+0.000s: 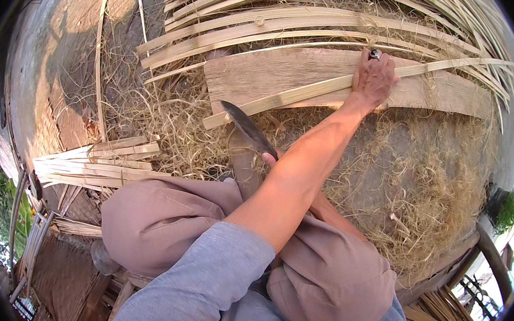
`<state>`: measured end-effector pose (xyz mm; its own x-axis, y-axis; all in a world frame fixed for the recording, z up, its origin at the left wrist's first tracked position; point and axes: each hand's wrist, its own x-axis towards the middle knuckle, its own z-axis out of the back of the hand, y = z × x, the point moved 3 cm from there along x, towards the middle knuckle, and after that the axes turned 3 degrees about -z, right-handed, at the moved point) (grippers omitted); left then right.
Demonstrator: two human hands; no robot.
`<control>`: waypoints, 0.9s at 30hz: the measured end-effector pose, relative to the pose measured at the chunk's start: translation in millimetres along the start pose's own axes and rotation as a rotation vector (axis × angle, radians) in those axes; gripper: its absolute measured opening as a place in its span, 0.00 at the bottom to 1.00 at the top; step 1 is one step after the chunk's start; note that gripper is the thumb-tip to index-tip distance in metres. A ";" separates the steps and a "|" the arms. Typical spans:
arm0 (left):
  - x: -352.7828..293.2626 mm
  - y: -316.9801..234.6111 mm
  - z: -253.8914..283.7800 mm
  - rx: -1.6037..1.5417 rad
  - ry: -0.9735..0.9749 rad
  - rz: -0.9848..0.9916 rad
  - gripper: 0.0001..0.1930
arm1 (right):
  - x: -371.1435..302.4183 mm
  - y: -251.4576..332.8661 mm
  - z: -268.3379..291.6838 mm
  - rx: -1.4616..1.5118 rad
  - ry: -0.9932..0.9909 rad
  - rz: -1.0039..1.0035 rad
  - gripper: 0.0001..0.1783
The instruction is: The person sits on the ground and uses a knife to split long bamboo strips into thinner slats. The person repeatedly positions the bamboo on a wooden block, strikes it with the knife to split it, and places the finished slats into a pile.
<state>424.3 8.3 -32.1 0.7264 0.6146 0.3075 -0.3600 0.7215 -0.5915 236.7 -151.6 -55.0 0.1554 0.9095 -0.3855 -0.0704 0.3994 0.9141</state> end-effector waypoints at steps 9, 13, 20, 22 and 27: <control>5.0 0.9 -2.8 0.032 0.028 0.007 0.18 | -13.4 -6.4 -42.0 -0.140 0.126 0.287 0.18; 4.7 -1.7 2.6 0.041 0.102 0.029 0.19 | -4.2 18.5 -9.7 0.081 0.055 -0.120 0.19; 33.7 14.6 -1.8 -0.338 0.293 0.175 0.22 | -5.2 25.7 31.2 0.172 -0.368 -0.235 0.18; 35.1 15.3 -5.5 -0.331 0.353 0.175 0.20 | -6.7 19.9 15.7 0.079 -0.225 -0.139 0.18; 34.7 9.9 -3.9 -0.347 0.390 0.186 0.18 | -0.3 13.8 1.6 0.045 -0.079 -0.026 0.18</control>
<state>448.2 35.5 -30.2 0.8557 0.5103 -0.0855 -0.3368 0.4239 -0.8408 237.3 -146.5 -42.1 0.2343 0.8864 -0.3993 -0.0211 0.4153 0.9094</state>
